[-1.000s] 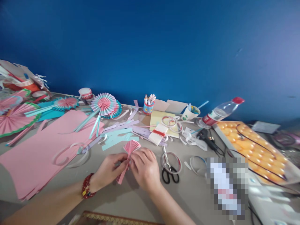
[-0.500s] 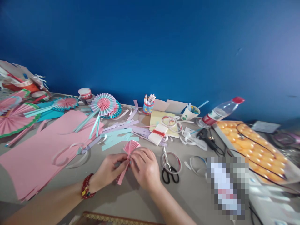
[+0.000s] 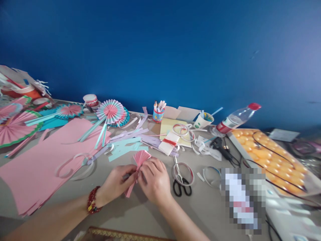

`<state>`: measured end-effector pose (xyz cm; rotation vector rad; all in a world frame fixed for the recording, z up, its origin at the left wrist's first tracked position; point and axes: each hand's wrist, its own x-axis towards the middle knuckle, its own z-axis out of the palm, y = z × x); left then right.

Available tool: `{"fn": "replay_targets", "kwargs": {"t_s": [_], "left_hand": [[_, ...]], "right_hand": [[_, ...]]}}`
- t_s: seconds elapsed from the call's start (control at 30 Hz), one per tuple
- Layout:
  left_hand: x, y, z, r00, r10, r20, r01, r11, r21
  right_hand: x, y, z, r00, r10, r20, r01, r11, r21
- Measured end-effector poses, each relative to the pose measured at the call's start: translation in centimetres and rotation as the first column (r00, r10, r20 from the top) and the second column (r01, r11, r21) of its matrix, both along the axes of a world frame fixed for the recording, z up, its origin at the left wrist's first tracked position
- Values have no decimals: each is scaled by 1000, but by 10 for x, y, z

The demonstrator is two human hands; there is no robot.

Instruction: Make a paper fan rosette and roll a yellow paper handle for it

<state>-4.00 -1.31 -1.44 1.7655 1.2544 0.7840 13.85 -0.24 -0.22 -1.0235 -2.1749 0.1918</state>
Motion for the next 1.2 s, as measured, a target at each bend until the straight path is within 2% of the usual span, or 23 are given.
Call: {"fn": "replay_targets", "kwargs": {"t_s": [0.17, 0.27, 0.33, 0.4, 0.43, 0.47, 0.57, 0.6, 0.67, 0.73, 0.83, 0.93, 1.0, 1.03, 1.1, 1.2], "left_hand": [[-2, 5, -2, 975, 27, 219, 16, 981, -194], [-3, 8, -3, 949, 59, 310, 36, 956, -292], [-3, 10, -3, 927, 71, 367, 60, 941, -334], [-2, 11, -3, 896, 85, 437, 94, 924, -371], [-2, 11, -3, 875, 98, 475, 112, 912, -394], [-1, 11, -3, 850, 118, 513, 128, 899, -419], [0, 12, -4, 778, 192, 598, 157, 862, -481], [0, 12, -4, 762, 208, 613, 163, 855, -492], [0, 12, -5, 738, 234, 633, 169, 844, -509], [0, 12, -6, 721, 249, 647, 177, 836, -519], [0, 12, -4, 706, 235, 668, 202, 837, -508], [1, 10, -1, 706, 208, 677, 220, 844, -489], [1, 9, 1, 727, 187, 661, 216, 851, -479], [1, 9, 2, 738, 174, 652, 217, 853, -474], [0, 8, 3, 749, 150, 645, 235, 850, -471], [0, 9, 2, 741, 139, 656, 289, 817, -500]], "right_hand": [[14, 12, 10, 997, -18, -75, 22, 998, 51], [43, 28, 14, 975, -154, -159, 169, 982, 89], [66, 38, 13, 896, -316, -311, 350, 935, 58], [85, 45, 11, 756, -444, -481, 498, 867, -18], [92, 47, 10, 731, -475, -490, 534, 845, -23], [96, 48, 8, 759, -484, -437, 529, 848, -22], [92, 47, 4, 908, -405, -111, 404, 914, -29], [87, 46, 3, 929, -368, -25, 367, 929, -47], [75, 42, 2, 948, -315, 36, 317, 945, -79], [63, 37, 2, 971, -237, -6, 235, 965, -119], [47, 28, 1, 972, -110, -209, 49, 960, -277], [35, 21, -7, 881, -44, -471, -214, 850, -480], [29, 19, -15, 835, -51, -547, -310, 779, -545], [28, 18, -19, 829, -57, -557, -323, 764, -559], [27, 19, -22, 837, -45, -545, -305, 789, -533], [30, 21, -14, 922, 21, -388, -176, 912, -369]]}}
